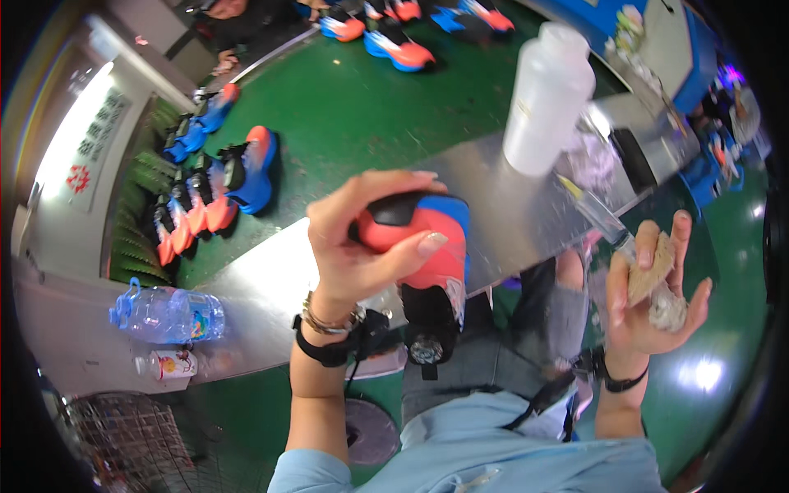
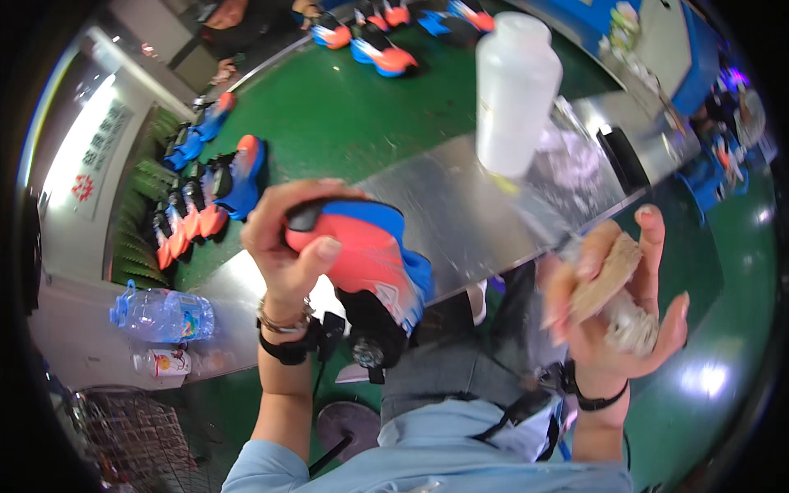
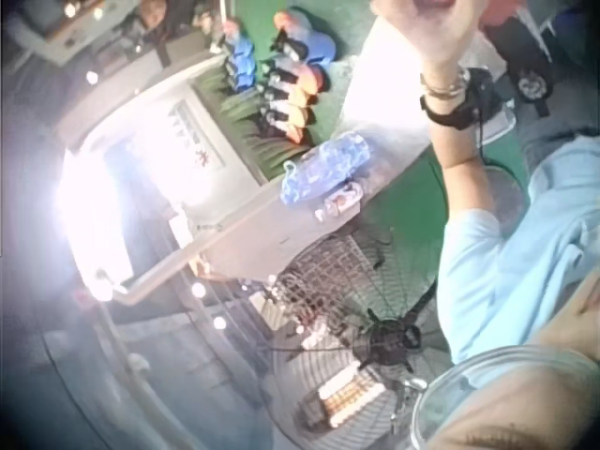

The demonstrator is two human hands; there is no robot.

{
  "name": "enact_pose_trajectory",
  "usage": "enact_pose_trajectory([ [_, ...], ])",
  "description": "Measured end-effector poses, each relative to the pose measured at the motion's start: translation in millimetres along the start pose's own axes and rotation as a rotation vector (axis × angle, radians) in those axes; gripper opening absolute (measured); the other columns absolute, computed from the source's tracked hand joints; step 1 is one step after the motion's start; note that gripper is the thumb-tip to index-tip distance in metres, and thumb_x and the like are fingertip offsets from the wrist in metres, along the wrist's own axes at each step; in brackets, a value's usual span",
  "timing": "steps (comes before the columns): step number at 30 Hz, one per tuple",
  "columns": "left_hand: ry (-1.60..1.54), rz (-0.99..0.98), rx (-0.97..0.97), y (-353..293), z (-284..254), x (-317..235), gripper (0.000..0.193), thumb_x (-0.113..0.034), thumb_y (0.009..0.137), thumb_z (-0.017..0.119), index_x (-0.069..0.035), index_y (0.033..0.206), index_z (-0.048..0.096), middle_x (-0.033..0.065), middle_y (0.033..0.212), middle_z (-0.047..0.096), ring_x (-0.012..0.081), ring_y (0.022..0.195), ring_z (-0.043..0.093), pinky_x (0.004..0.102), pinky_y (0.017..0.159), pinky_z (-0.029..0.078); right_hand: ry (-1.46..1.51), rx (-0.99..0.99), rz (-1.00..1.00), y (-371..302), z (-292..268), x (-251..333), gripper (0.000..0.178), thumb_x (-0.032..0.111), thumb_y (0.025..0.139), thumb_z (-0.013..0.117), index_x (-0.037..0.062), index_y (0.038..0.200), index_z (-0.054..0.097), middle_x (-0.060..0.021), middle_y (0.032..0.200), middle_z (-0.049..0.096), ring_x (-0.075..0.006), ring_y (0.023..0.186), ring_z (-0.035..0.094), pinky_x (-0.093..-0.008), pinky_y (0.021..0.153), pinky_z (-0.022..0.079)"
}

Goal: Applying glue or solvent to the edges of shoe soles using a syringe and a sponge on an assembly line.

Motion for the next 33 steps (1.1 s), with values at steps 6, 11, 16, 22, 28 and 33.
enact_pose_trajectory([
  [6, -0.033, 0.054, 0.082, 10.7, 17.5, 11.5, 0.042, -0.01, 0.058, 0.079, 0.006, 0.093, 0.061, 0.014, 0.085, 0.066, 0.0179, 0.073, 0.064, 0.0245, 0.064, 0.05, 0.214, 0.211, 0.163, 27.3, 34.6, -17.3, 0.022, 0.028, 0.086, 0.054, 0.0096, 0.085, 0.042, -0.0164, 0.086, 0.046, -0.0313, 0.046, 0.055, -0.0298, 0.04, 0.049],
  [11, 0.025, 0.092, 0.102, 14.1, 21.6, 11.9, 0.044, -0.014, 0.058, 0.079, 0.006, 0.093, 0.061, 0.0136, 0.086, 0.066, 0.0164, 0.072, 0.064, 0.0238, 0.062, 0.05, 0.223, 0.245, 0.212, 30.2, 29.1, -25.5, 0.02, 0.028, 0.087, 0.05, 0.0094, 0.081, 0.046, -0.0161, 0.083, 0.048, -0.0308, 0.043, 0.055, -0.0278, 0.04, 0.05],
  [16, 0.126, -0.008, 0.183, 14.8, 26.1, 16.9, 0.055, -0.031, 0.071, 0.068, 0.011, 0.102, 0.05, 0.0224, 0.087, 0.061, 0.0298, 0.079, 0.064, 0.0353, 0.074, 0.051, 0.255, 0.217, 0.233, 34.1, 20.8, -32.7, 0.016, 0.024, 0.088, 0.047, 0.0099, 0.08, 0.046, -0.0136, 0.08, 0.049, -0.0256, 0.035, 0.049, -0.0265, 0.037, 0.046],
  [22, 0.211, 0.043, 0.225, 23.5, 26.3, 27.8, 0.067, -0.049, 0.073, 0.065, 0.01, 0.101, 0.051, 0.0205, 0.085, 0.062, 0.0288, 0.077, 0.064, 0.0341, 0.071, 0.051, 0.081, 0.175, 0.24, 36.6, 4.0, -32.3, 0.015, 0.025, 0.09, 0.044, 0.0128, 0.081, 0.048, -0.0153, 0.078, 0.049, -0.0266, 0.038, 0.051, -0.0271, 0.036, 0.047],
  [28, 0.285, -0.072, 0.087, 23.8, 17.1, 48.6, 0.07, -0.058, 0.077, 0.055, 0.007, 0.103, 0.051, 0.0207, 0.084, 0.061, 0.0279, 0.076, 0.063, 0.0347, 0.071, 0.05, -0.022, 0.127, 0.241, 34.6, -11.0, -45.4, 0.017, 0.027, 0.092, 0.041, 0.0155, 0.082, 0.049, -0.0173, 0.076, 0.05, -0.0275, 0.041, 0.052, -0.028, 0.036, 0.049],
  [33, 0.066, -0.034, -0.019, 20.5, 3.4, 69.5, 0.061, -0.04, 0.077, 0.065, 0.01, 0.106, 0.047, 0.0229, 0.091, 0.06, 0.0311, 0.077, 0.064, 0.0352, 0.07, 0.052, 0.018, 0.164, 0.243, 23.4, -29.3, -70.9, 0.025, 0.037, 0.093, 0.035, 0.0172, 0.085, 0.049, -0.0198, 0.077, 0.05, -0.0288, 0.05, 0.056, -0.031, 0.043, 0.052],
])
Point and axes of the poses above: each hand's wrist, its own y-axis towards the middle knuckle, its own z-axis out of the palm, x = y × z, the point moved 5 cm from there along y, towards the middle knuckle
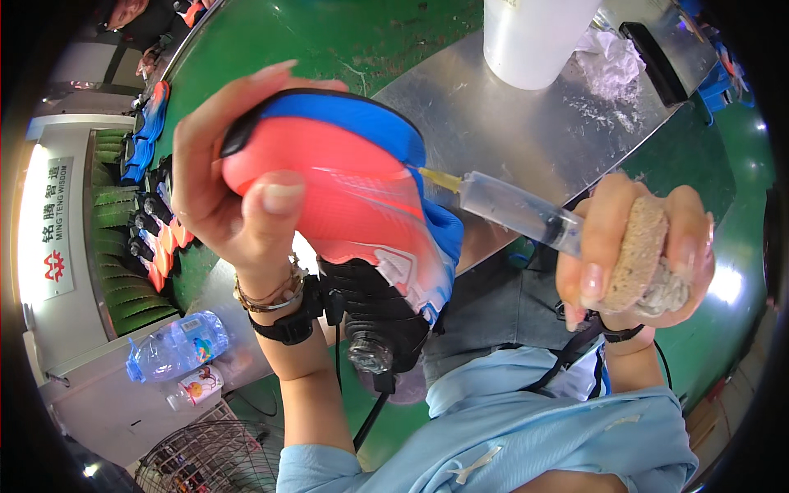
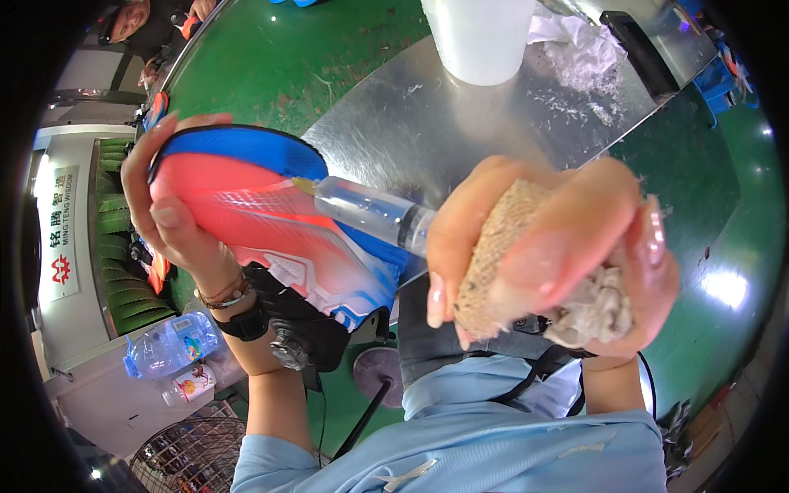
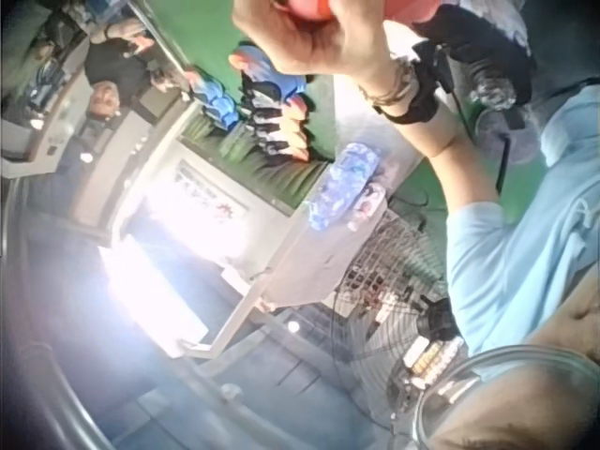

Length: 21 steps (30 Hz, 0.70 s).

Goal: Applying glue or solvent to the edges of shoe soles using a syringe and a sponge on an assembly line.

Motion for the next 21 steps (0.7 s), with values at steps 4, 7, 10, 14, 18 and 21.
enact_pose_trajectory([
  [4, 0.146, 0.011, -0.036, -3.5, -11.3, 8.3, 0.059, -0.044, 0.084, 0.054, 0.01, 0.106, 0.048, 0.0218, 0.092, 0.06, 0.0309, 0.075, 0.063, 0.0364, 0.069, 0.052, -0.014, -0.113, 0.028, -1.2, 4.0, -17.4, 0.028, 0.04, 0.094, 0.031, 0.0177, 0.087, 0.048, -0.021, 0.075, 0.05, -0.0304, 0.05, 0.054, -0.0331, 0.043, 0.052],
  [7, 0.253, 0.023, -0.105, -5.3, -21.5, 17.3, 0.061, -0.049, 0.086, 0.047, 0.009, 0.106, 0.048, 0.0209, 0.095, 0.059, 0.0303, 0.077, 0.063, 0.037, 0.071, 0.051, 0.018, -0.101, 0.02, -2.5, 1.9, -30.8, 0.029, 0.041, 0.094, 0.031, 0.0173, 0.088, 0.047, -0.0219, 0.073, 0.049, -0.0302, 0.05, 0.054, -0.0338, 0.043, 0.052],
  [10, 0.377, 0.025, -0.107, -7.9, -33.1, 26.7, 0.06, -0.049, 0.089, 0.041, 0.008, 0.106, 0.049, 0.0208, 0.097, 0.058, 0.0298, 0.081, 0.062, 0.0372, 0.073, 0.051, 0.006, -0.086, 0.067, -5.8, -2.2, -40.4, 0.033, 0.041, 0.094, 0.029, 0.0153, 0.09, 0.048, -0.0257, 0.071, 0.05, -0.0305, 0.051, 0.055, -0.0337, 0.042, 0.051],
  [14, 0.335, -0.056, -0.181, -13.2, -35.8, 35.2, 0.055, -0.046, 0.091, 0.037, 0.005, 0.106, 0.05, 0.0182, 0.099, 0.057, 0.0278, 0.085, 0.061, 0.0365, 0.075, 0.05, 0.027, -0.111, 0.133, -14.9, -4.8, -49.3, 0.035, 0.041, 0.094, 0.028, 0.013, 0.092, 0.05, -0.0288, 0.072, 0.051, -0.0301, 0.052, 0.055, -0.0336, 0.041, 0.05],
  [18, 0.347, -0.079, -0.23, -15.2, -39.2, 40.4, 0.045, -0.04, 0.093, 0.038, 0.002, 0.107, 0.049, 0.013, 0.102, 0.055, 0.0196, 0.092, 0.055, 0.0319, 0.081, 0.046, -0.017, -0.176, 0.167, -28.9, -8.2, -51.1, 0.035, 0.04, 0.094, 0.03, 0.0114, 0.093, 0.05, -0.0286, 0.072, 0.051, -0.0297, 0.051, 0.055, -0.0332, 0.041, 0.05],
  [21, 0.394, -0.091, -0.23, -12.7, -44.0, 43.2, 0.039, -0.036, 0.094, 0.039, 0.0, 0.106, 0.049, 0.0095, 0.101, 0.053, 0.0146, 0.092, 0.052, 0.0282, 0.082, 0.042, 0.213, -0.275, 0.247, -46.3, -15.1, -54.9, 0.058, 0.046, 0.09, 0.038, -0.0088, 0.094, 0.055, -0.0266, 0.089, 0.057, -0.0301, 0.072, 0.059, -0.0341, 0.062, 0.048],
])
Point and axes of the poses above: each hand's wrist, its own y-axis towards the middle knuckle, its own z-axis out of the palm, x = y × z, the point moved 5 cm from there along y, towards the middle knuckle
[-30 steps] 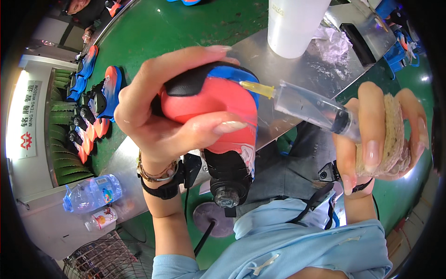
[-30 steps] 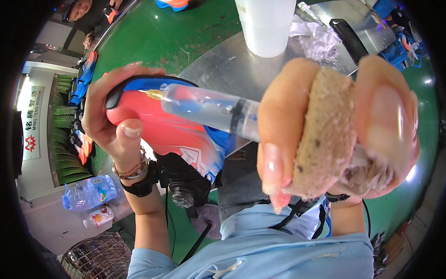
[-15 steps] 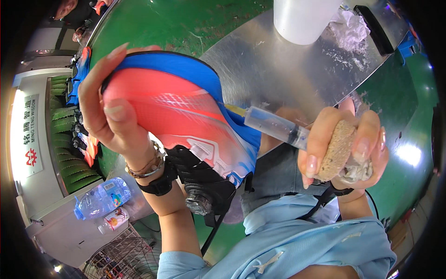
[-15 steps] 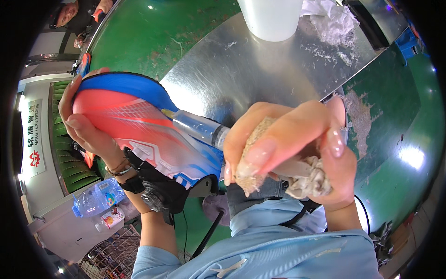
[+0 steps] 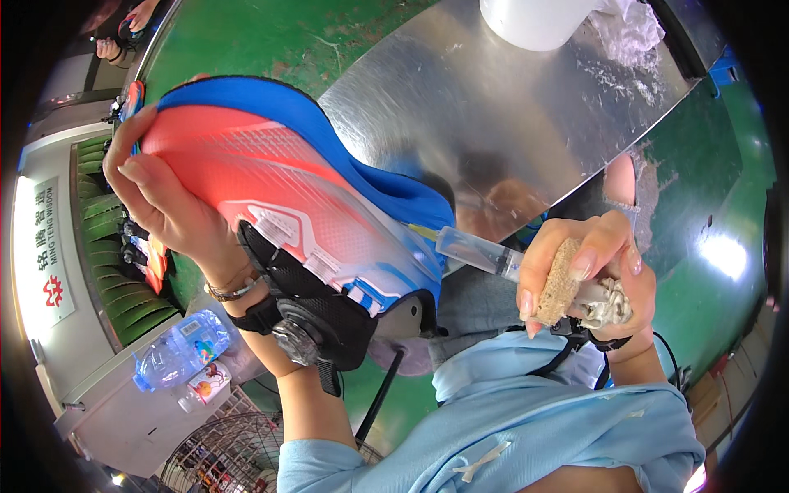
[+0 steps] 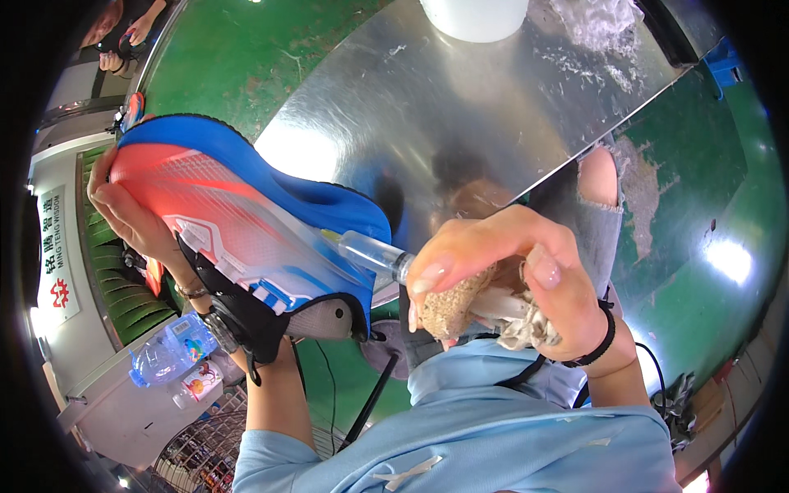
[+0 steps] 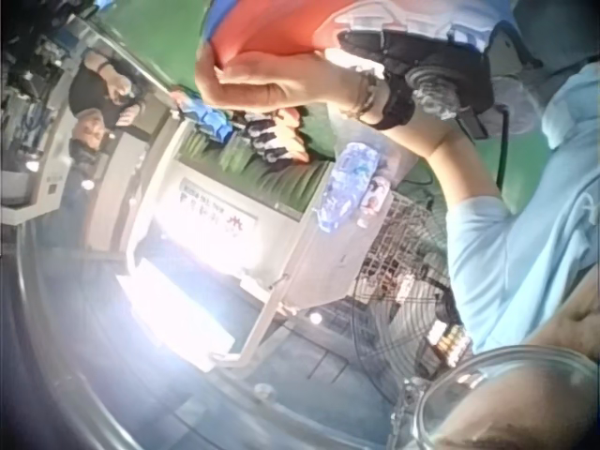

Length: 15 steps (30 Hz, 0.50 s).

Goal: Applying glue or solvent to the edges of shoe soles using a syringe and a sponge on an assembly line.

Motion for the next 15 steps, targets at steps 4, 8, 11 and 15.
enact_pose_trajectory([
  [4, 0.074, -0.001, -0.047, 2.9, -6.2, 14.0, 0.034, -0.033, 0.094, 0.04, -0.001, 0.105, 0.049, 0.0053, 0.098, 0.051, 0.0103, 0.087, 0.048, 0.0237, 0.078, 0.039, -0.027, -0.038, 0.041, -11.9, -3.1, -1.3, 0.055, 0.047, 0.09, 0.039, -0.006, 0.098, 0.055, -0.0254, 0.088, 0.057, -0.0289, 0.071, 0.059, -0.0313, 0.057, 0.048],
  [8, -0.076, -0.174, -0.075, -1.3, -7.4, 33.6, 0.029, -0.028, 0.093, 0.045, -0.001, 0.104, 0.051, 0.0026, 0.097, 0.05, 0.0075, 0.086, 0.046, 0.0222, 0.078, 0.037, -0.039, -0.104, 0.068, -23.0, -11.1, -4.9, 0.053, 0.045, 0.091, 0.037, -0.0042, 0.1, 0.054, -0.0256, 0.091, 0.055, -0.0276, 0.074, 0.059, -0.0306, 0.054, 0.048],
  [11, -0.011, -0.186, -0.072, -7.3, -6.9, 39.0, 0.03, -0.028, 0.093, 0.047, -0.002, 0.105, 0.052, 0.0012, 0.094, 0.05, 0.0055, 0.084, 0.045, 0.0198, 0.076, 0.037, -0.056, -0.098, 0.053, -27.3, -14.7, -7.2, 0.052, 0.043, 0.093, 0.034, -0.0048, 0.1, 0.054, -0.0259, 0.094, 0.054, -0.0272, 0.077, 0.059, -0.0314, 0.055, 0.049],
  [15, -0.042, -0.381, -0.146, -15.3, -19.7, 56.4, 0.029, -0.028, 0.091, 0.051, -0.001, 0.103, 0.054, 0.0024, 0.093, 0.053, 0.0068, 0.085, 0.047, 0.0195, 0.077, 0.038, -0.154, 0.051, 0.066, -19.6, -7.4, -4.8, 0.05, 0.037, 0.094, 0.03, -0.0076, 0.099, 0.054, -0.0246, 0.095, 0.054, -0.0253, 0.077, 0.058, -0.0307, 0.057, 0.049],
])
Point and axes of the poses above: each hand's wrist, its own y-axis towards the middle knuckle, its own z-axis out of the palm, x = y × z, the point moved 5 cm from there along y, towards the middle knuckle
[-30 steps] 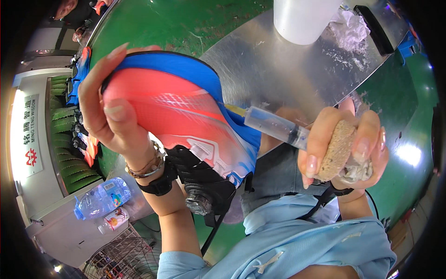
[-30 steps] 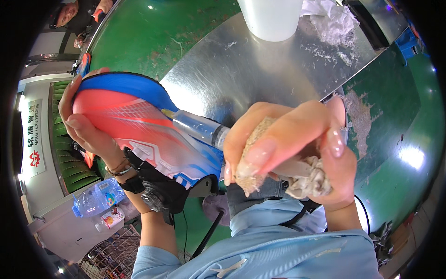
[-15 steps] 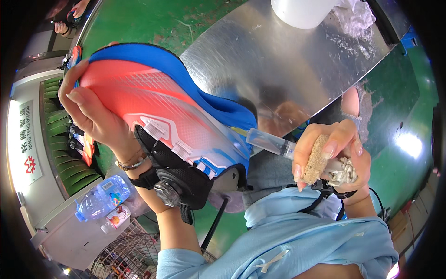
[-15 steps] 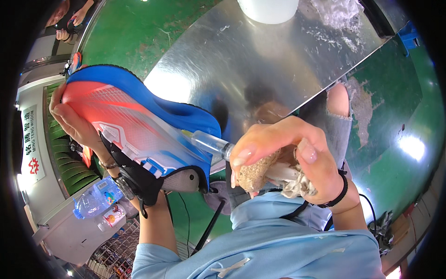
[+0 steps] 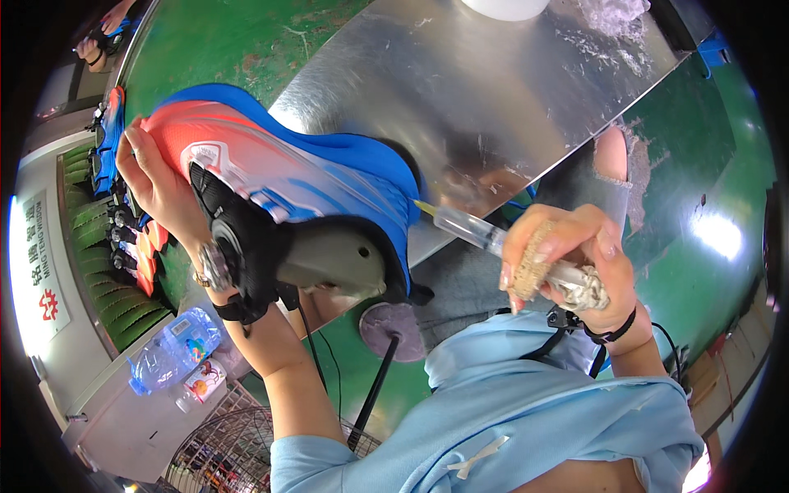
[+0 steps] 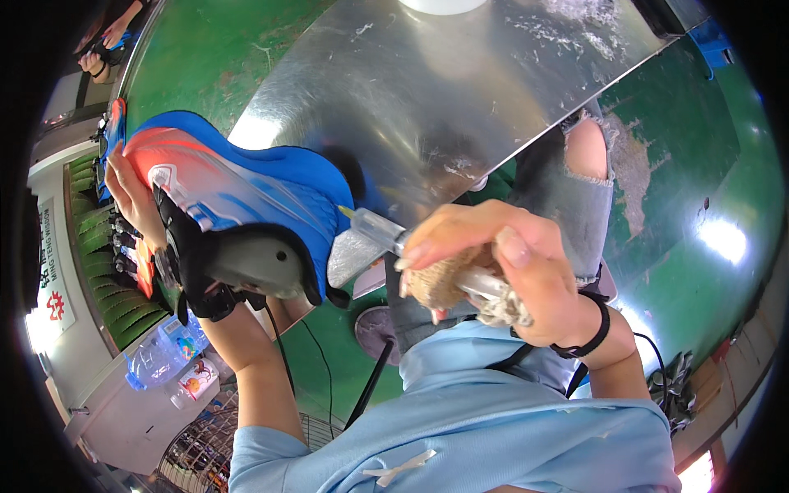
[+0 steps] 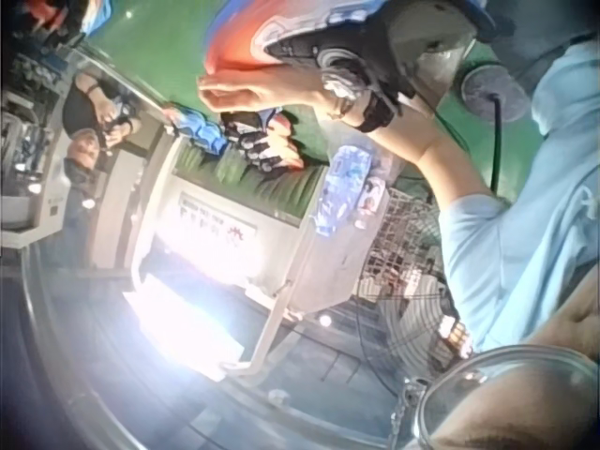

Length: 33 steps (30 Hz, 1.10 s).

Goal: Applying glue or solvent to the edges of shoe soles using a syringe and a sponge on an assembly line.

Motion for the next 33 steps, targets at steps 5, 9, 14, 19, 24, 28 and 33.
enact_pose_trajectory([
  [5, 0.298, -0.157, 0.033, -19.8, -27.5, 25.6, 0.029, -0.027, 0.088, 0.057, -0.002, 0.101, 0.054, 0.0034, 0.091, 0.057, 0.0101, 0.081, 0.054, 0.0232, 0.075, 0.044, 0.034, -0.105, -0.13, 14.7, 9.0, -12.0, 0.045, 0.028, 0.095, 0.026, -0.0076, 0.097, 0.054, -0.0212, 0.094, 0.055, -0.0205, 0.072, 0.056, -0.028, 0.06, 0.048],
  [9, 0.074, -0.446, 0.034, -54.6, -78.1, 45.7, 0.03, -0.025, 0.088, 0.055, -0.004, 0.109, 0.051, 0.0026, 0.095, 0.055, 0.008, 0.077, 0.054, 0.0183, 0.065, 0.045, -0.022, -0.16, -0.161, 21.4, 11.3, -16.3, 0.041, 0.024, 0.095, 0.025, -0.0059, 0.098, 0.054, -0.0172, 0.092, 0.057, -0.0161, 0.072, 0.056, -0.0267, 0.059, 0.048],
  [14, -0.072, -0.811, 0.187, -133.3, -132.2, 11.4, 0.029, -0.015, 0.092, 0.047, -0.002, 0.118, 0.046, 0.0067, 0.109, 0.055, 0.0102, 0.091, 0.057, 0.0226, 0.071, 0.049, -0.019, -0.243, -0.129, 24.0, 15.3, -20.0, 0.036, 0.023, 0.094, 0.028, -0.0045, 0.105, 0.05, -0.0127, 0.085, 0.059, -0.0122, 0.068, 0.056, -0.0247, 0.056, 0.048],
  [19, -0.361, -1.113, 0.288, -229.6, -133.1, -21.1, 0.051, -0.016, 0.082, 0.063, 0.003, 0.123, 0.039, 0.013, 0.114, 0.054, 0.0197, 0.101, 0.056, 0.0351, 0.087, 0.046, -0.104, -0.155, 0.023, 22.6, 18.7, -19.9, 0.047, 0.036, 0.093, 0.03, 0.0065, 0.13, 0.02, -0.022, 0.094, 0.054, -0.022, 0.072, 0.057, -0.0292, 0.056, 0.05],
  [24, -0.631, -1.283, 0.499, -269.1, -62.6, -38.4, 0.068, -0.016, 0.065, 0.076, 0.003, 0.12, 0.041, 0.0098, 0.111, 0.056, 0.018, 0.101, 0.055, 0.0321, 0.09, 0.041, -0.08, -0.205, 0.08, 7.3, 28.1, -16.8, 0.05, 0.037, 0.092, 0.029, 0.0098, 0.132, 0.018, -0.0216, 0.091, 0.054, -0.0214, 0.069, 0.057, -0.029, 0.056, 0.05],
  [28, -0.744, -1.234, 0.514, -273.5, -39.1, -41.3, 0.062, -0.011, 0.066, 0.073, 0.008, 0.116, 0.043, 0.0135, 0.105, 0.058, 0.019, 0.093, 0.059, 0.0314, 0.084, 0.046, -0.107, -0.21, 0.077, -7.9, 29.2, -14.2, 0.043, 0.038, 0.093, 0.028, 0.0101, 0.125, 0.025, -0.0221, 0.09, 0.053, -0.0225, 0.07, 0.057, -0.0294, 0.055, 0.049],
  [33, -0.899, -1.208, 0.49, -277.3, -28.9, -37.8, 0.052, -0.01, 0.064, 0.072, 0.011, 0.107, 0.051, 0.0152, 0.097, 0.061, 0.0201, 0.087, 0.061, 0.0314, 0.082, 0.047, -0.108, -0.22, 0.109, -22.4, 39.2, -8.3, 0.033, 0.036, 0.093, 0.028, 0.0099, 0.114, 0.029, -0.0228, 0.088, 0.052, -0.0236, 0.069, 0.056, -0.0322, 0.053, 0.05],
])
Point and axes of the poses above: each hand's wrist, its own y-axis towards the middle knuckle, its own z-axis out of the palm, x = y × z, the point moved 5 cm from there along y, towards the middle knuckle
